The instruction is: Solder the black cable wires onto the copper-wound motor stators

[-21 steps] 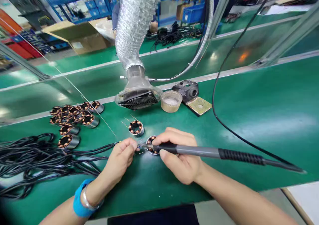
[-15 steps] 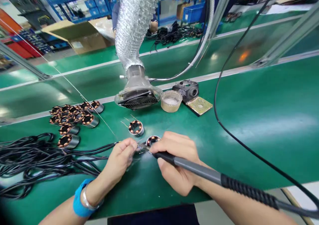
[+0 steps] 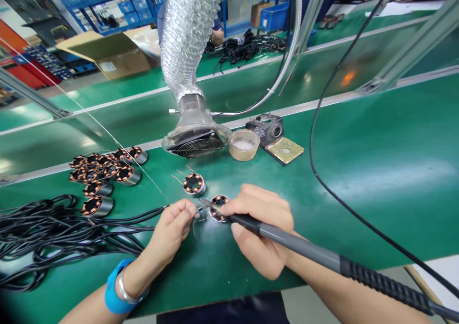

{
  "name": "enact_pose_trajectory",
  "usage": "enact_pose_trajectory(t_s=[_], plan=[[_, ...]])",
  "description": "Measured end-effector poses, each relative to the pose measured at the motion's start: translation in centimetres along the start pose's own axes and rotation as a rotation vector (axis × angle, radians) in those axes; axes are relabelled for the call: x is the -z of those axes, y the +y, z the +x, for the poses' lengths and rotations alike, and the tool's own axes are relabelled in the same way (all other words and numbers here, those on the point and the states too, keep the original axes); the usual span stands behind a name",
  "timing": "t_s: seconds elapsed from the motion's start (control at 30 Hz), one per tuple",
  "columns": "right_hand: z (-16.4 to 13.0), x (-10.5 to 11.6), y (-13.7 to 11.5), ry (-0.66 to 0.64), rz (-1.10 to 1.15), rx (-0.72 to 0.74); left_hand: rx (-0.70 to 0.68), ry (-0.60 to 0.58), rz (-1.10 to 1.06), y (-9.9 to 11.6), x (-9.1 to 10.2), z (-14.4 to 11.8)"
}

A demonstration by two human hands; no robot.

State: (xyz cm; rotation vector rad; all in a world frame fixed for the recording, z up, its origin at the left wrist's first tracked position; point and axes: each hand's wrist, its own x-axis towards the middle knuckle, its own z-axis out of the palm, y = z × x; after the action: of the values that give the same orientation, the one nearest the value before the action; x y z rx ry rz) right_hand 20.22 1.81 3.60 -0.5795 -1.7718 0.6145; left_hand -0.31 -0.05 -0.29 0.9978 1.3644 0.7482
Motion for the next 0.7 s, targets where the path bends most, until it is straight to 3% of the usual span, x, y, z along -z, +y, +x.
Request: enact_pose_trajectory(t_s=[0.3,0.43,0.53,0.63,0.7], plan=[[0.1,0.2,-0.1,-0.026,-0.061,-0.018,0.007,0.002,-0.003,0.0,0.0,0.0],[-0.2,-0.1,0.5,0.084,-0.122,0.04,0.007,-0.009,-0.012,0.0,0.0,-0.1],[-0.8,-0.5,1.3,0.153,-0.143,-0.01,0.003,-0.023,-0.012,0.1,-0.1,-0.1],[-1.2,-1.1,2.0,0.105,-0.152,-0.109,-0.005,-0.057,-0.005,0.2,0.0,-0.1],[-1.1,-1.5,2.5,0.031,-0.187,-0.08,-0.019,-0.094,0.015,0.1,0.2,-0.1]])
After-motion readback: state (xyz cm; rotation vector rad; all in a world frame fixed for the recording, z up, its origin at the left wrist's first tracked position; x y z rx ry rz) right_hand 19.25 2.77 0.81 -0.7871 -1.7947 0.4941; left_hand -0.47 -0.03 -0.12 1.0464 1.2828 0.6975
